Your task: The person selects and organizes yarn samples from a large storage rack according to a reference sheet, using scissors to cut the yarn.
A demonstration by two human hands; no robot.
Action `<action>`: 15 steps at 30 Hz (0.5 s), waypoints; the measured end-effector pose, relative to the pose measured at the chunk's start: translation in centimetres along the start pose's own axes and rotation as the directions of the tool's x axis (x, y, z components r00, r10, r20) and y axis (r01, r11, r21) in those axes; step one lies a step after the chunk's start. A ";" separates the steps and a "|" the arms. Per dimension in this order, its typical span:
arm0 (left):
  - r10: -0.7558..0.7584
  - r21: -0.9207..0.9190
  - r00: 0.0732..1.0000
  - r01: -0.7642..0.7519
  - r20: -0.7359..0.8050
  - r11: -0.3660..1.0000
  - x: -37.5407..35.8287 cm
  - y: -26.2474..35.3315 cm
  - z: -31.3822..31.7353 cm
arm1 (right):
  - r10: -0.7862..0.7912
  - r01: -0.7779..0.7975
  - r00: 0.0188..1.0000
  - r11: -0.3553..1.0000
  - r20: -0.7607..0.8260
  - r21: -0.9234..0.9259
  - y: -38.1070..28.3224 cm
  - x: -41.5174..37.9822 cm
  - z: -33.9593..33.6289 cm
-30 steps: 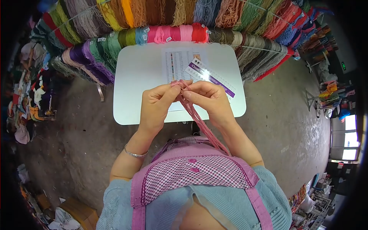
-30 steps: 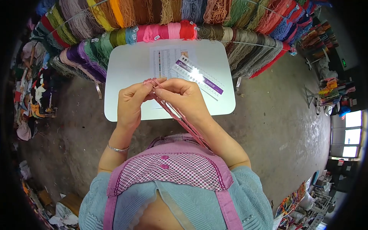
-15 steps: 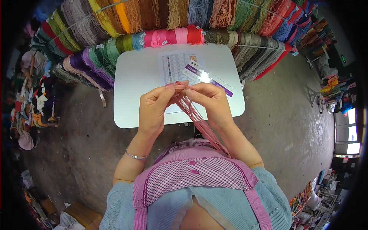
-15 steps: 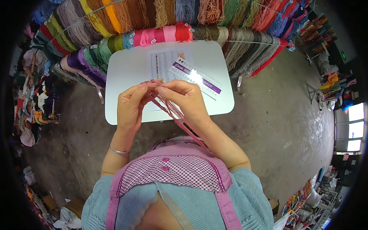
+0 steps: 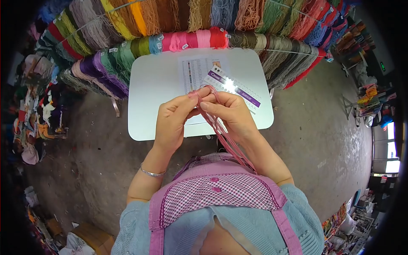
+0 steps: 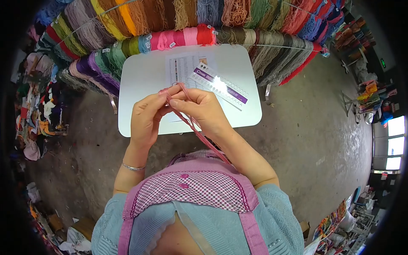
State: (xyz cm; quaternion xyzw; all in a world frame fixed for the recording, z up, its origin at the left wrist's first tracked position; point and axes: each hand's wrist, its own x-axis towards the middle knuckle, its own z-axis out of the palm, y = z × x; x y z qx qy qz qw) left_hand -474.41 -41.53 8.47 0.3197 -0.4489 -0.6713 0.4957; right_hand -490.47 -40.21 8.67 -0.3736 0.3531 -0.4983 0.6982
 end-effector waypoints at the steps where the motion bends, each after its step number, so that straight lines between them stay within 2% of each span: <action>1: -0.017 -0.095 1.000 0.015 -0.021 0.995 0.1 0.1 0.0 | -0.006 0.006 1.000 1.000 -0.005 0.021 -0.1 -0.1 0.1; 9: -0.041 -0.154 0.999 0.040 0.000 0.987 0.1 0.1 -0.3 | 0.022 -0.023 0.998 1.000 -0.054 -0.011 -0.2 -0.2 -0.4; 12: -0.036 -0.173 0.999 0.034 -0.006 0.984 0.3 -0.1 -0.4 | -0.038 0.038 0.999 0.999 -0.009 -0.013 0.0 0.0 -0.5; 15: -0.067 -0.205 0.997 0.057 -0.040 0.977 0.4 0.6 0.0 | -0.066 0.073 0.997 0.981 -0.047 0.180 0.6 0.5 -1.2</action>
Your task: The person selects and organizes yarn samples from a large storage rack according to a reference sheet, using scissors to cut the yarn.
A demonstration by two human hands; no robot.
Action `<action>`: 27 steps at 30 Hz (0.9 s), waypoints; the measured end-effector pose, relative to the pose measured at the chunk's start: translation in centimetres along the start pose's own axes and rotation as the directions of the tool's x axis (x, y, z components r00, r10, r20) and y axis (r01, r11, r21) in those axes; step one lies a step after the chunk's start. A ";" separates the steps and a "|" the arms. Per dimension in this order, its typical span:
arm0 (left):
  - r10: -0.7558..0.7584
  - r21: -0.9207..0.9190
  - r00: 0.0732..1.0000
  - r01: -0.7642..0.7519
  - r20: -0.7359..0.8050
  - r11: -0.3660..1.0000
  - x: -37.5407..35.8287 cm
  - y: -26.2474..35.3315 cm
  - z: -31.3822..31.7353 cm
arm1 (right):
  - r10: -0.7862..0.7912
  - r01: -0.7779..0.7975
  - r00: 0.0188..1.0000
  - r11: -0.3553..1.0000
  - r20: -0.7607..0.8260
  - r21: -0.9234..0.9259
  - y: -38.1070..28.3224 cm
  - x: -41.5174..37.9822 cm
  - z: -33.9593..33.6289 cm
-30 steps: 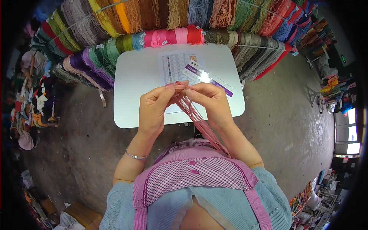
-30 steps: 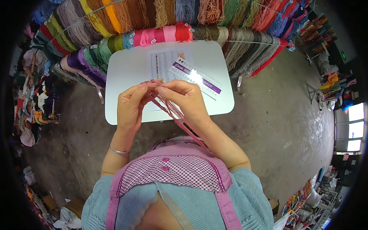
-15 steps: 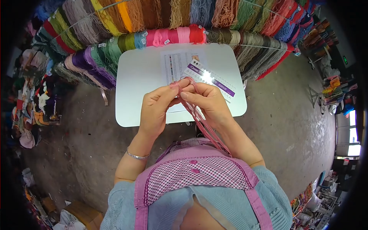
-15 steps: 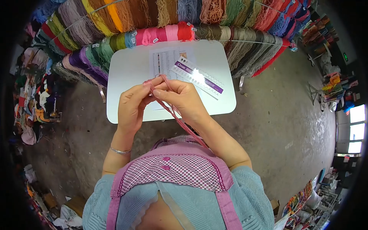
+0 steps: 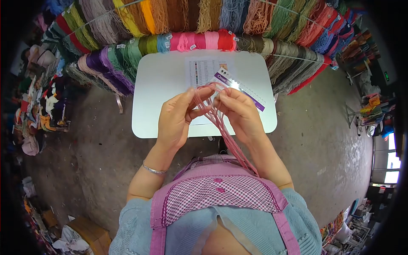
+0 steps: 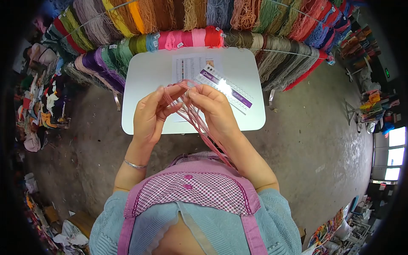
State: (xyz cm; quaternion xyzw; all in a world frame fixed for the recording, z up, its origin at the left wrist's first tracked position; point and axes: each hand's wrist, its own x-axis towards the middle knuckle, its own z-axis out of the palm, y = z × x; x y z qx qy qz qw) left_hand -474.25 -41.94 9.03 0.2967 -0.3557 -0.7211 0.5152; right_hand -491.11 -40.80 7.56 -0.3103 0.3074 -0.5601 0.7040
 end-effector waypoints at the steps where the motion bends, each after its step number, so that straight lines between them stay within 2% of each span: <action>1: -0.036 -0.016 0.999 0.035 -0.031 0.999 -0.1 0.3 0.3 | -0.002 0.002 1.000 1.000 -0.003 0.002 -0.1 0.1 0.0; 3: -0.046 -0.024 0.999 0.046 0.003 0.999 -0.2 0.6 0.9 | 0.110 -0.100 0.991 0.987 0.070 -0.127 -0.7 0.1 1.0; 4: -0.051 -0.034 0.998 0.052 0.033 0.998 -0.2 0.7 1.0 | 0.130 -0.125 0.991 0.984 0.031 -0.131 -1.0 -0.3 2.1; 7: -0.037 -0.056 0.997 0.041 0.074 0.998 -0.3 0.4 0.6 | 0.069 -0.060 0.996 0.984 0.049 -0.168 -0.8 -0.6 2.2; 8: -0.036 -0.056 0.997 0.040 0.072 0.998 -0.3 0.3 0.4 | 0.070 -0.060 0.996 0.984 0.052 -0.168 -0.8 -0.6 2.2; 10: 0.015 0.060 0.998 -0.019 0.063 0.998 -0.3 0.0 0.1 | 0.074 -0.067 0.997 0.983 0.032 -0.173 -1.0 -0.6 2.1; 19: 0.030 0.083 0.998 -0.035 0.062 0.996 -0.5 0.1 -0.4 | 0.060 -0.060 0.998 0.981 -0.009 -0.184 -0.5 -0.6 1.5; 23: 0.053 0.084 0.997 -0.057 0.050 0.995 -0.5 0.2 -0.2 | 0.036 -0.031 0.999 0.986 0.025 -0.166 -0.4 -0.6 1.2; 25: -0.005 -0.016 1.000 0.005 0.001 1.000 -0.4 0.7 0.4 | 0.041 -0.039 0.999 0.998 -0.026 0.056 -0.3 -0.3 1.3; 26: -0.003 -0.015 1.000 0.003 0.004 1.000 -0.3 0.6 0.4 | 0.014 -0.014 1.000 0.999 -0.008 0.038 -0.2 -0.2 1.1; 27: -0.023 -0.050 1.000 0.023 0.007 0.998 -0.2 0.5 0.3 | 0.057 -0.056 0.998 0.998 0.007 -0.025 -0.3 -0.1 0.9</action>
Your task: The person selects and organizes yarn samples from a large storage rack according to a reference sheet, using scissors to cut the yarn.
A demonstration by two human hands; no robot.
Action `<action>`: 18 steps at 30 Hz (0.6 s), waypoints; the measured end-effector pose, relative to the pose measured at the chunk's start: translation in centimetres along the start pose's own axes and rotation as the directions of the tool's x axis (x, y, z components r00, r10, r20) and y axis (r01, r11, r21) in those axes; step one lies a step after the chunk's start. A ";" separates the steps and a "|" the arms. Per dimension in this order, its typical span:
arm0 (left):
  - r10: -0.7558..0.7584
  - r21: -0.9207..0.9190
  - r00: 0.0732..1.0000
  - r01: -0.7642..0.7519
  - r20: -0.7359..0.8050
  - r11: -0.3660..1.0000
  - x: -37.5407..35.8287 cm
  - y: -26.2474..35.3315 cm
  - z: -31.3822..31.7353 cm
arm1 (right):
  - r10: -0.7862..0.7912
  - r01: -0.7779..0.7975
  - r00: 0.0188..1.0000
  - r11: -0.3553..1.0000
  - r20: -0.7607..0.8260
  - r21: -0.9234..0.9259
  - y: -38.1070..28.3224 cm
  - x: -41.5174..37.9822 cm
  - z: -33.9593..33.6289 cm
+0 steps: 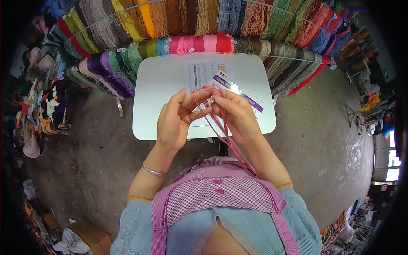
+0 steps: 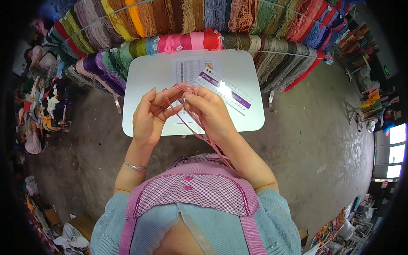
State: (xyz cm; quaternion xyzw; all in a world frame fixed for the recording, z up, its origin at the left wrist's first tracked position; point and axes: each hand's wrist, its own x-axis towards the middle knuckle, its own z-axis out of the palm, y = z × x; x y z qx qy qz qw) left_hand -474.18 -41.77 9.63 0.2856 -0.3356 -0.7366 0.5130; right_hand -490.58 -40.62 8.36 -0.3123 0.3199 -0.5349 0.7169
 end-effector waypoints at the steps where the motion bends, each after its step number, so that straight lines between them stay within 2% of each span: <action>1: -0.022 -0.036 1.000 0.022 0.002 0.999 0.1 -0.1 0.1 | 0.043 -0.043 0.999 0.997 0.012 -0.064 -0.1 -0.1 -0.1; 2: -0.008 0.001 1.000 0.008 0.022 1.000 0.1 0.0 0.5 | 0.044 -0.047 0.999 0.992 -0.027 -0.116 0.0 -0.2 0.7; 4: -0.036 0.027 0.997 0.035 0.061 0.999 0.6 -0.5 0.2 | 0.022 -0.006 0.998 0.956 0.053 -0.292 -0.3 -0.5 1.0; 8: -0.067 0.081 0.991 0.058 0.114 0.995 2.2 -1.0 0.6 | 0.006 0.008 0.999 0.960 0.049 -0.278 -2.7 -0.7 -0.3; 9: -0.092 0.237 0.983 0.053 0.157 0.970 2.9 -0.7 0.4 | -0.061 0.045 0.998 0.919 -0.027 -0.391 -2.5 0.0 -2.2; 10: -0.102 0.412 0.987 0.041 0.126 0.910 4.2 -0.1 0.5 | -0.054 0.058 0.998 0.921 0.023 -0.385 -3.8 0.0 -4.0; 11: -0.067 0.493 0.992 0.007 0.103 0.870 5.7 0.9 0.5 | 0.062 0.003 0.992 0.856 0.109 -0.517 -5.4 0.4 -7.6; 12: 0.069 0.569 0.989 -0.130 0.128 0.812 8.0 1.4 -0.4 | 0.159 -0.086 0.982 0.860 0.104 -0.503 -7.4 0.1 -9.6; 14: 0.302 0.640 0.941 -0.325 0.149 0.696 11.6 4.1 0.9 | 0.123 -0.051 0.991 0.711 0.053 -0.701 -11.5 -0.2 -14.5; 15: 0.421 0.663 0.884 -0.441 0.204 0.605 13.3 5.9 2.9 | 0.106 -0.151 0.989 0.732 -0.107 -0.665 -14.8 -0.8 -15.6; 16: 0.523 0.678 0.813 -0.537 0.257 0.501 14.7 7.7 5.1 | -0.008 -0.086 0.984 0.856 -0.178 -0.511 -17.5 -0.1 -18.3; 17: 0.560 0.691 0.779 -0.569 0.282 0.445 16.0 9.4 7.8 | -0.177 0.051 0.957 0.883 -0.229 -0.467 -20.9 -0.5 -19.7; 18: 0.616 0.714 0.674 -0.656 0.407 0.247 17.9 11.1 10.3 | -0.171 0.137 0.949 0.980 -0.266 -0.141 -24.2 -0.2 -23.1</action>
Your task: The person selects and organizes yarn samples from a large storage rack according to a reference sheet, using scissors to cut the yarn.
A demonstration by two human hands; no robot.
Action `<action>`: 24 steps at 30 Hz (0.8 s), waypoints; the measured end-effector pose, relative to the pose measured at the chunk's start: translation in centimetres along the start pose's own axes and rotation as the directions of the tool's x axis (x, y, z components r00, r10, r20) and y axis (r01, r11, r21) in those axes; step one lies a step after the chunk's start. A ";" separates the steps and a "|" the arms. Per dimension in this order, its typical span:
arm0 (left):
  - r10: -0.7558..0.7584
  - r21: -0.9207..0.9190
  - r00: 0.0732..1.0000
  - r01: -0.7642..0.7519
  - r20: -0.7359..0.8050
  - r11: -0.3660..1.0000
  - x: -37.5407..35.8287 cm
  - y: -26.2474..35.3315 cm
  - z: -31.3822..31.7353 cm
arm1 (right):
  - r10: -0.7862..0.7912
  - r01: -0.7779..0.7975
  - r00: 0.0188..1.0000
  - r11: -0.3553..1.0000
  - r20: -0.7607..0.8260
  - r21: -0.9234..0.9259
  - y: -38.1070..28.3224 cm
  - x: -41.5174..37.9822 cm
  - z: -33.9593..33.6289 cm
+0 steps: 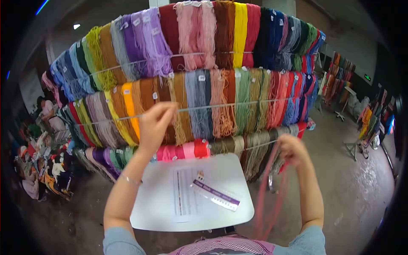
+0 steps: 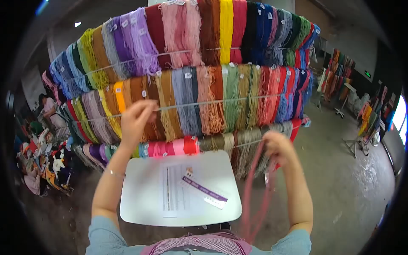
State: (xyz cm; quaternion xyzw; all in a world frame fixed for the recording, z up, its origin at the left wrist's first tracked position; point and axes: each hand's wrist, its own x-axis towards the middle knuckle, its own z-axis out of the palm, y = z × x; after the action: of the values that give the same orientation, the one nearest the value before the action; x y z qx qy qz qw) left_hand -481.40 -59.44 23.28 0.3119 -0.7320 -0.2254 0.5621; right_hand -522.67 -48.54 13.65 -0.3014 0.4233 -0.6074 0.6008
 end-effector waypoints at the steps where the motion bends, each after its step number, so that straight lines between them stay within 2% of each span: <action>1: 0.181 0.063 0.983 -0.179 -0.040 0.982 3.5 0.1 1.3 | -0.226 0.228 0.966 0.974 -0.127 0.000 -2.1 1.0 -1.4; 2: 0.294 0.166 0.954 -0.282 -0.054 0.945 7.3 -0.1 2.2 | -0.296 0.294 0.948 0.955 -0.115 -0.027 -3.9 1.3 -2.3; 4: 0.442 0.256 0.893 -0.409 -0.087 0.876 13.8 1.5 4.5 | -0.221 0.220 0.975 0.971 0.000 -0.094 -5.6 1.3 -2.2; 5: 0.451 0.324 0.886 -0.397 -0.110 0.859 16.4 2.1 5.6 | -0.155 0.168 0.980 0.980 0.125 -0.106 -5.5 1.6 -2.6; 6: 0.456 0.389 0.880 -0.377 -0.131 0.840 18.6 2.2 6.4 | -0.089 0.104 0.981 0.991 0.175 -0.082 -5.3 2.1 -2.6; 8: 0.525 0.607 0.838 -0.343 -0.148 0.717 22.9 -0.2 7.5 | -0.006 0.012 0.964 1.000 0.265 -0.023 -4.6 3.3 -2.7; 9: 0.463 0.643 0.860 -0.231 -0.217 0.730 23.5 -0.5 8.3 | 0.021 -0.018 0.959 1.000 0.281 -0.013 -4.3 4.1 -3.3; 10: 0.459 0.653 0.862 -0.223 -0.214 0.724 23.7 -1.0 8.8 | 0.047 -0.049 0.954 0.999 0.297 0.000 -4.0 4.9 -3.7; 12: 0.289 0.711 0.902 0.027 -0.320 0.703 23.3 -1.2 9.8 | 0.088 -0.099 0.960 0.995 0.267 0.025 -3.7 6.1 -4.5; 13: 0.281 0.714 0.887 0.075 -0.367 0.697 23.0 -1.5 10.2 | 0.082 -0.095 0.958 0.995 0.273 0.035 -3.5 6.9 -5.0; 15: 0.224 0.778 0.915 0.135 -0.335 0.614 22.0 -2.3 10.4 | 0.074 -0.084 0.961 0.996 0.265 0.028 -3.5 7.9 -5.0; 16: 0.192 0.773 0.930 0.134 -0.315 0.619 22.0 -3.3 10.4 | 0.083 -0.093 0.960 0.995 0.267 0.027 -3.3 8.4 -4.7; 18: 0.028 0.627 0.949 0.185 -0.314 0.757 21.9 -4.7 10.5 | 0.073 -0.078 0.947 0.997 0.314 0.005 -3.1 9.6 -3.5; 19: -0.078 0.503 0.964 0.202 -0.256 0.840 21.8 -5.2 10.3 | 0.086 -0.093 0.934 0.996 0.346 0.004 -3.3 10.0 -2.4; 21: 0.089 0.293 0.965 -0.012 -0.249 0.956 21.5 -7.1 10.5 | 0.065 -0.053 0.928 0.998 0.368 -0.043 -4.1 10.7 0.5; 22: 0.145 0.264 0.961 -0.080 -0.237 0.961 21.0 -7.4 10.4 | 0.027 -0.006 0.917 0.998 0.397 -0.056 -4.6 11.0 2.2; 24: 0.135 -0.155 0.984 -0.152 -0.119 0.976 18.5 -5.2 11.0 | -0.033 0.113 0.897 0.981 0.441 -0.155 -6.1 12.6 5.3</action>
State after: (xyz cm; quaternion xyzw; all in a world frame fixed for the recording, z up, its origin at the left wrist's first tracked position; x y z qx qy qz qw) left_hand -494.11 -76.43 29.42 0.2226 -0.7003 -0.2264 0.6393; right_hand -522.20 -62.24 19.65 -0.4976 0.3182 -0.5067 0.6280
